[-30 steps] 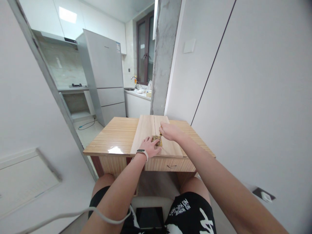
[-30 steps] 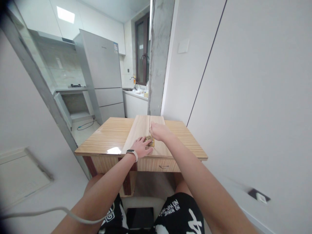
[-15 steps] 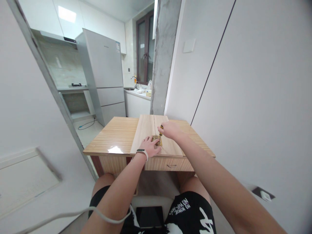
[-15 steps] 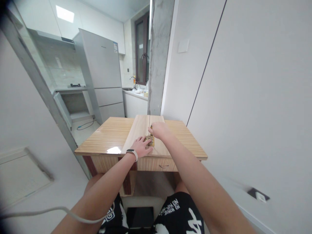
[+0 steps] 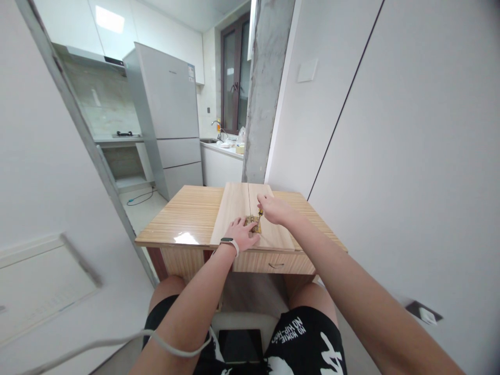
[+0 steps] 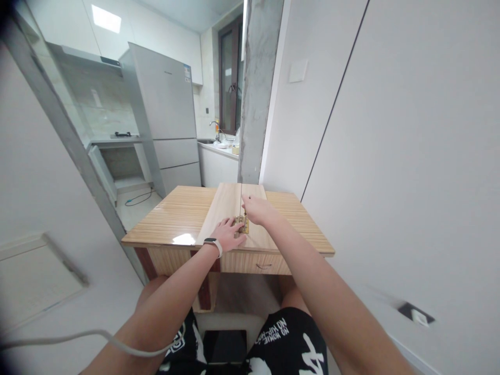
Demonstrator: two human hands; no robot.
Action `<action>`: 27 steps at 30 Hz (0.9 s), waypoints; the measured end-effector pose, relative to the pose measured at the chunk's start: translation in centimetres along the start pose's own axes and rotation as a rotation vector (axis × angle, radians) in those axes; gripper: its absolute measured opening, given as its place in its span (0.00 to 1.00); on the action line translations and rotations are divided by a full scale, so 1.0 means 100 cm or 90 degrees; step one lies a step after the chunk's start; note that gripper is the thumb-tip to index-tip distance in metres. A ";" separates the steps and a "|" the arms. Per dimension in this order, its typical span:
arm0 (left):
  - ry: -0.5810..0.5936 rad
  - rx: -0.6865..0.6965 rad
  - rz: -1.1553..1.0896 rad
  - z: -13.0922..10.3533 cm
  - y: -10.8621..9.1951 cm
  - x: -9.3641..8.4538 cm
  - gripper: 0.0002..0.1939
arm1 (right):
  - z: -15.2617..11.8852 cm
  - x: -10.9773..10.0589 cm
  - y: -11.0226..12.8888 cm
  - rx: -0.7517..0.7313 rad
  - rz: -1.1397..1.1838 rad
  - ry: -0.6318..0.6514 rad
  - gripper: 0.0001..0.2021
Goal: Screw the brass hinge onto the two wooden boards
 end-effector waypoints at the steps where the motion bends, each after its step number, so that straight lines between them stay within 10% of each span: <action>1: 0.000 0.001 -0.001 0.000 0.000 0.000 0.31 | 0.001 0.000 -0.001 -0.011 0.002 0.011 0.12; 27: 0.012 -0.005 0.006 0.000 0.002 0.002 0.32 | 0.005 0.001 -0.017 0.062 0.036 0.018 0.22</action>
Point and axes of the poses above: each hand's wrist, its own z-axis towards the middle knuckle, its own x-axis out of the palm, y = z × x, the point moved 8 cm from there along z, towards the middle knuckle, and after that the axes turned 9 degrees about y, right-handed, at the moved point
